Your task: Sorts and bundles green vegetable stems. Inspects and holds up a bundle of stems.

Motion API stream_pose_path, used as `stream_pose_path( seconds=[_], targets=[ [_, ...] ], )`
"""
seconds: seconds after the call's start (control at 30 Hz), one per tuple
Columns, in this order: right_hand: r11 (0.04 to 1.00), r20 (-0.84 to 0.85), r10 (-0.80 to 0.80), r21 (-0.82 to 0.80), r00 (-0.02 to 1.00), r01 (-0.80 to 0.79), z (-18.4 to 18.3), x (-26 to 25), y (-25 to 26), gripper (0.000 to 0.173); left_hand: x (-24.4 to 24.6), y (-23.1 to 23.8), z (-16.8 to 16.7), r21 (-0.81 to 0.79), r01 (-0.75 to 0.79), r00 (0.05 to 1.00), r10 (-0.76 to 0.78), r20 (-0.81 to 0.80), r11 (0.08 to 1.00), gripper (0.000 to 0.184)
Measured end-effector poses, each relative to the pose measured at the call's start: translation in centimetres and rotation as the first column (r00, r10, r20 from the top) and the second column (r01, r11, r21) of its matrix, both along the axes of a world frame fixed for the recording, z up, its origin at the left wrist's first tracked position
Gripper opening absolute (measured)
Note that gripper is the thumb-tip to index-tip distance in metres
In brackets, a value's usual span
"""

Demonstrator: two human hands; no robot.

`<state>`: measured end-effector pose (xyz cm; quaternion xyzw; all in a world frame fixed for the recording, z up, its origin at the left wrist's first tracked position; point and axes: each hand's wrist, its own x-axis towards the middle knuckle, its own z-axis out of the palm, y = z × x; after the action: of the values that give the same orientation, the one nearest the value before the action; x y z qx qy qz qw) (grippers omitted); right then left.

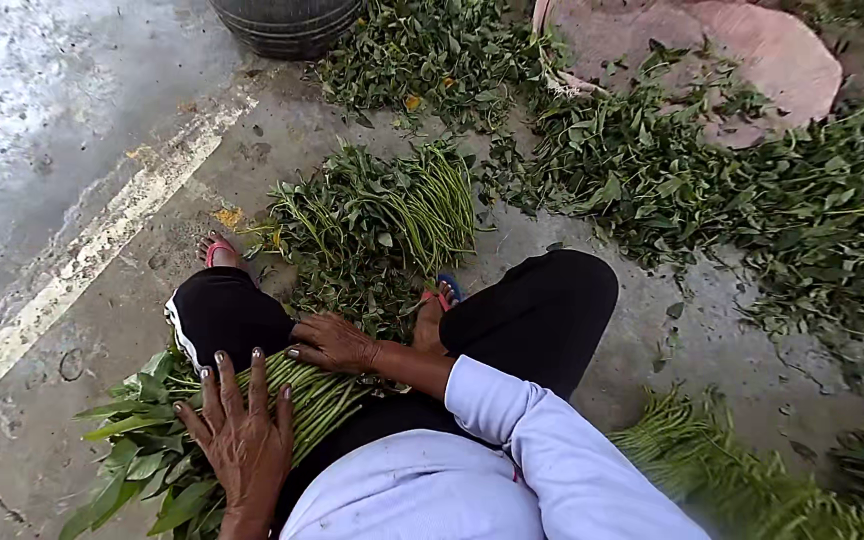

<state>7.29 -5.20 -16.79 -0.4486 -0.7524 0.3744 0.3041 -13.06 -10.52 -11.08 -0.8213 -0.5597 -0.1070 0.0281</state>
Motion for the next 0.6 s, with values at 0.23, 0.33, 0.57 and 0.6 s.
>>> stream_pose_path(
  seconds=[0.23,0.33,0.57,0.6],
  targets=[
    [0.639,0.234,-0.614,-0.414,0.754,0.649,-7.7,13.8,8.3,0.035,-1.0,0.0,3.0,-0.186,0.009,1.0,-0.012,-0.018,0.983,0.075],
    [0.353,0.376,-0.736,-0.495,0.563,0.794,-10.6,19.4,7.5,0.042,-0.7,2.1,6.7,-0.273,0.075,0.996,-0.083,-0.018,0.959,0.075],
    [0.242,0.424,-0.763,-0.512,0.487,0.824,-14.8,20.2,8.5,0.061,6.4,12.7,9.5,-0.444,0.442,0.897,-0.367,0.247,0.78,0.071],
    [0.244,0.435,-0.753,-0.514,0.494,0.823,-15.1,20.2,8.9,0.064,7.9,14.1,9.0,-0.513,0.486,0.874,-0.405,0.27,0.708,0.069]
  ],
)
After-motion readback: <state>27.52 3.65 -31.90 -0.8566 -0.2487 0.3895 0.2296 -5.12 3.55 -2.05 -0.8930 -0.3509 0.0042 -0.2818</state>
